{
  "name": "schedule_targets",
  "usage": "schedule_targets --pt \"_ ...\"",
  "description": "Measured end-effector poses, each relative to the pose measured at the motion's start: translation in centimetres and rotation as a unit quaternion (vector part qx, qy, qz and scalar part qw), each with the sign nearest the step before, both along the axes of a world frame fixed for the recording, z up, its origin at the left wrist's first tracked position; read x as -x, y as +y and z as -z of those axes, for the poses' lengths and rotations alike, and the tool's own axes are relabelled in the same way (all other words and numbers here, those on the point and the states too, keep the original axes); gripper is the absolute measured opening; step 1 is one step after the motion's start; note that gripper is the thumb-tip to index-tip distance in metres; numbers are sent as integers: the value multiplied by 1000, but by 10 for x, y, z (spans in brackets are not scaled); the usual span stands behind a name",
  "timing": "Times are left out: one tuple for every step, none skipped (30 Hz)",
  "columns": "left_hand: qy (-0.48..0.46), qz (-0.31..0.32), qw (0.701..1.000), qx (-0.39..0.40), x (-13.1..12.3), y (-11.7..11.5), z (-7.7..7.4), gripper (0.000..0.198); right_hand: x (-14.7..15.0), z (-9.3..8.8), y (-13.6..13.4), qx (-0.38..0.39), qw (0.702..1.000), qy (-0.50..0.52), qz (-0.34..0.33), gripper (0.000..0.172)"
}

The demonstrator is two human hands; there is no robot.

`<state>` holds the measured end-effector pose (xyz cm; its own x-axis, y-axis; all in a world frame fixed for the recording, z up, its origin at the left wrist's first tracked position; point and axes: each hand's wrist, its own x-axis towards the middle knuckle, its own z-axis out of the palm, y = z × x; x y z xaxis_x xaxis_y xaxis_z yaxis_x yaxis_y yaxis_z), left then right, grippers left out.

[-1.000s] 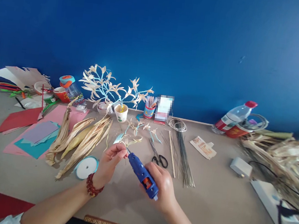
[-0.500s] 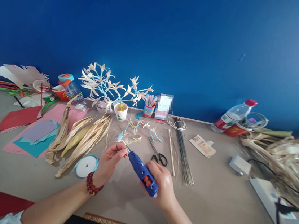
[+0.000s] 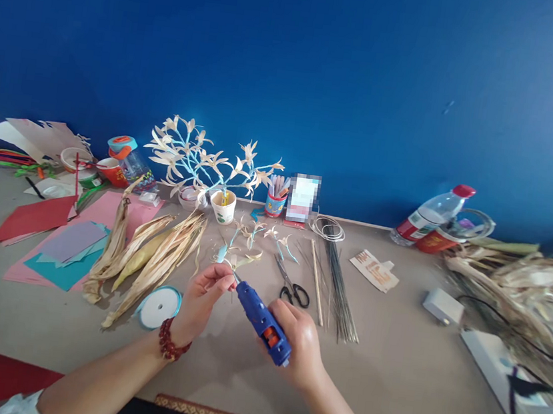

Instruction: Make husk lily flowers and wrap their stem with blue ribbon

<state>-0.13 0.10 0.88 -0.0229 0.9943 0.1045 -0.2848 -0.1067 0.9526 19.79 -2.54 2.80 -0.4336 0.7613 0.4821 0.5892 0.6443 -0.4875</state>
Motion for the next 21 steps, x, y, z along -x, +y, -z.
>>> schedule_targets --pt "-3 0 1000 0 0 0 0 13 0 0 0 -1 1000 1 -1 10" --pt "-6 1 1000 0 0 0 1 13 0 1 0 -2 1000 3 -2 10" --pt "-9 2 1000 0 0 0 1 13 0 1 0 -2 1000 5 -1 10" --pt "-12 3 1000 0 -1 1 1 13 1 1 0 -3 1000 5 -1 10" --pt "-15 4 1000 0 -1 1 2 13 1 1 0 -1 1000 6 0 10" --pt "-18 5 1000 0 -1 1 2 13 1 1 -1 0 1000 6 1 9" --pt "-20 5 1000 0 -1 0 2 14 1 1 -1 1 1000 5 1 9" --pt "-22 5 1000 0 -1 0 2 13 1 1 -1 1 1000 4 1 10" --pt "-24 5 1000 0 -1 0 2 13 1 1 -1 2 1000 4 1 10" --pt "-25 4 1000 1 -1 0 2 13 1 1 -1 3 1000 3 2 11" --pt "-26 5 1000 2 -1 0 2 13 1 1 -1 4 1000 2 2 12" --pt "-27 5 1000 3 -1 -1 2 13 1 1 -1 4 1000 3 2 12" --pt "-29 5 1000 3 -1 -1 2 13 0 1 -1 4 1000 3 2 12" --pt "-30 5 1000 4 -1 -1 2 14 0 2 -1 3 1000 4 2 12" --pt "-32 6 999 4 -1 -1 2 14 0 2 -1 2 1000 4 3 12" --pt "-34 8 999 4 -1 -1 1 14 0 2 -1 2 1000 5 3 12" --pt "-36 9 999 3 -1 0 1 15 0 2 -1 4 1000 5 4 12" --pt "-37 11 999 3 -1 0 1 15 0 2 0 6 1000 5 4 13" --pt "-37 12 999 2 -1 0 1 15 0 2 0 8 1000 5 4 13" --pt "-38 13 999 2 -1 0 1 15 0 2 0 8 1000 6 3 13" --pt "-39 14 999 1 -1 0 1 15 0 2 0 8 1000 7 3 12"
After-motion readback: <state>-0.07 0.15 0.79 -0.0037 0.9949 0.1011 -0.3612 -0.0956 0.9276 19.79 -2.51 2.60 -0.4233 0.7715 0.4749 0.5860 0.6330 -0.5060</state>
